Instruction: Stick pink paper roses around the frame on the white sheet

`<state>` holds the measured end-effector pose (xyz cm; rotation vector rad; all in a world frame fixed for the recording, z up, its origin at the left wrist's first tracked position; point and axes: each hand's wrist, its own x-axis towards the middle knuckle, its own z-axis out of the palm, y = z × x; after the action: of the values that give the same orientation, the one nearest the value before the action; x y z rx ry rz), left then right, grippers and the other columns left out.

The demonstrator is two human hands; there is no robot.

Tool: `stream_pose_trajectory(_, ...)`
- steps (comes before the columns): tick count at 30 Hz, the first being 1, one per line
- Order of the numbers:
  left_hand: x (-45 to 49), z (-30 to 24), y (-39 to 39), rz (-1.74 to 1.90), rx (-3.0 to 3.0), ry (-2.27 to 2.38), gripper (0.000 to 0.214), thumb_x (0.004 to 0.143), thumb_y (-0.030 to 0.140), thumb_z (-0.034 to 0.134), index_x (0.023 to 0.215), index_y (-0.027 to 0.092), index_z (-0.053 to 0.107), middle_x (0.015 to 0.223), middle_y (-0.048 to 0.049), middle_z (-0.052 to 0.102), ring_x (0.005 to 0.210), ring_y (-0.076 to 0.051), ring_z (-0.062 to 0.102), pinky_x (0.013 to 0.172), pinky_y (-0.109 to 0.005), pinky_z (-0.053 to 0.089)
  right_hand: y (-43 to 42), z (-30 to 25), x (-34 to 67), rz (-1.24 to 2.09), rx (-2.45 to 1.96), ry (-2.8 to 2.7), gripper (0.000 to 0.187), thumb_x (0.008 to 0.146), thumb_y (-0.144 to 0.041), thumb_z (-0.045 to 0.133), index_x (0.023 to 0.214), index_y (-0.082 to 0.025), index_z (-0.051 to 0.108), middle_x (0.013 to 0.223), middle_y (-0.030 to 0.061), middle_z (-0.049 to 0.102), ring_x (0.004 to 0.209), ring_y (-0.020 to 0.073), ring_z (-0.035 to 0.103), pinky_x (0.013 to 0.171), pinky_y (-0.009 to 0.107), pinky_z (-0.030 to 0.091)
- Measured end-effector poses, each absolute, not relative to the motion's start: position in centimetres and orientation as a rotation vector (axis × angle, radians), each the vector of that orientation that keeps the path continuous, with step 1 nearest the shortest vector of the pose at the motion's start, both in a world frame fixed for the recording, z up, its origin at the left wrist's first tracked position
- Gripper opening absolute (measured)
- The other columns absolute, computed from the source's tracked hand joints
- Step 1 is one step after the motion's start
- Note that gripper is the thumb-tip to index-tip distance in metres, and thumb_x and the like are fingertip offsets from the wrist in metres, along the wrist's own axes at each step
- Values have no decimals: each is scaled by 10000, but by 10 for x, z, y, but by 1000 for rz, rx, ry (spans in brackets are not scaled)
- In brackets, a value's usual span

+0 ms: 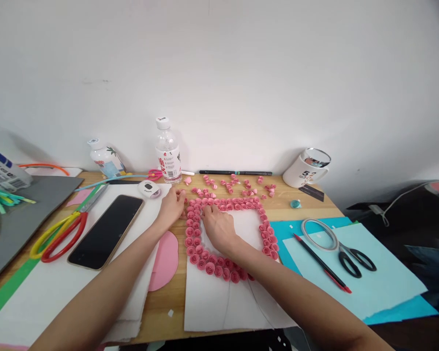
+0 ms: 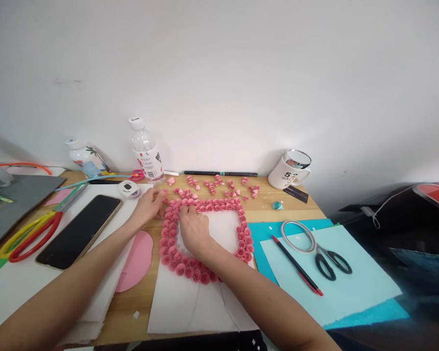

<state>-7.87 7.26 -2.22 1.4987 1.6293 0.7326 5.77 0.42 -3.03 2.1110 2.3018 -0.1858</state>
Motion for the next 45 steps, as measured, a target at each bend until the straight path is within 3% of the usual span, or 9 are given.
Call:
stream_pose_trajectory(7, -78, -23, 73, 747, 1484, 1633, 155, 897, 325, 453, 881, 173, 480, 672, 4, 596, 404, -124, 557, 413, -238, 463, 1, -25, 53, -132, 2087, 2248, 238, 911, -87, 317, 1031, -120, 520, 989, 138, 596, 747, 196, 653, 571, 273, 469)
stream_pose_trajectory(14, -78, -23, 72, 745, 1486, 1631, 160, 896, 326, 454, 893, 170, 491, 592, 22, 573, 397, -131, 554, 428, -245, 472, -3, -26, 51, -21, 1962, 2318, 316, 738, 27, 462, 1029, -91, 497, 1004, 141, 570, 767, 204, 643, 551, 269, 486)
stream_pose_trajectory(22, -77, -20, 70, 742, 1489, 1626, 155, 893, 322, 458, 884, 172, 497, 547, 35, 551, 385, -134, 547, 420, -240, 462, 0, -28, 56, -58, 1905, 2381, 252, 821, 16, 355, 991, -104, 497, 937, 124, 595, 722, 195, 632, 550, 277, 464)
stream_pose_trajectory(29, -77, -19, 70, 734, 1491, 1644, 149, 894, 309, 446, 890, 171, 499, 558, 35, 557, 378, -125, 539, 426, -235, 462, 3, -31, 68, -173, 1994, 2373, 257, 961, -156, 233, 992, -135, 487, 949, 111, 614, 727, 194, 618, 561, 279, 428)
stream_pose_trajectory(45, -79, -24, 73, 696, 1553, 1669, 187, 900, 333, 439, 945, 165, 505, 638, 1, 625, 409, -130, 561, 469, -239, 471, 3, -30, 58, -140, 2068, 2302, 235, 947, -148, 287, 994, -126, 516, 957, 134, 633, 773, 207, 651, 584, 284, 455)
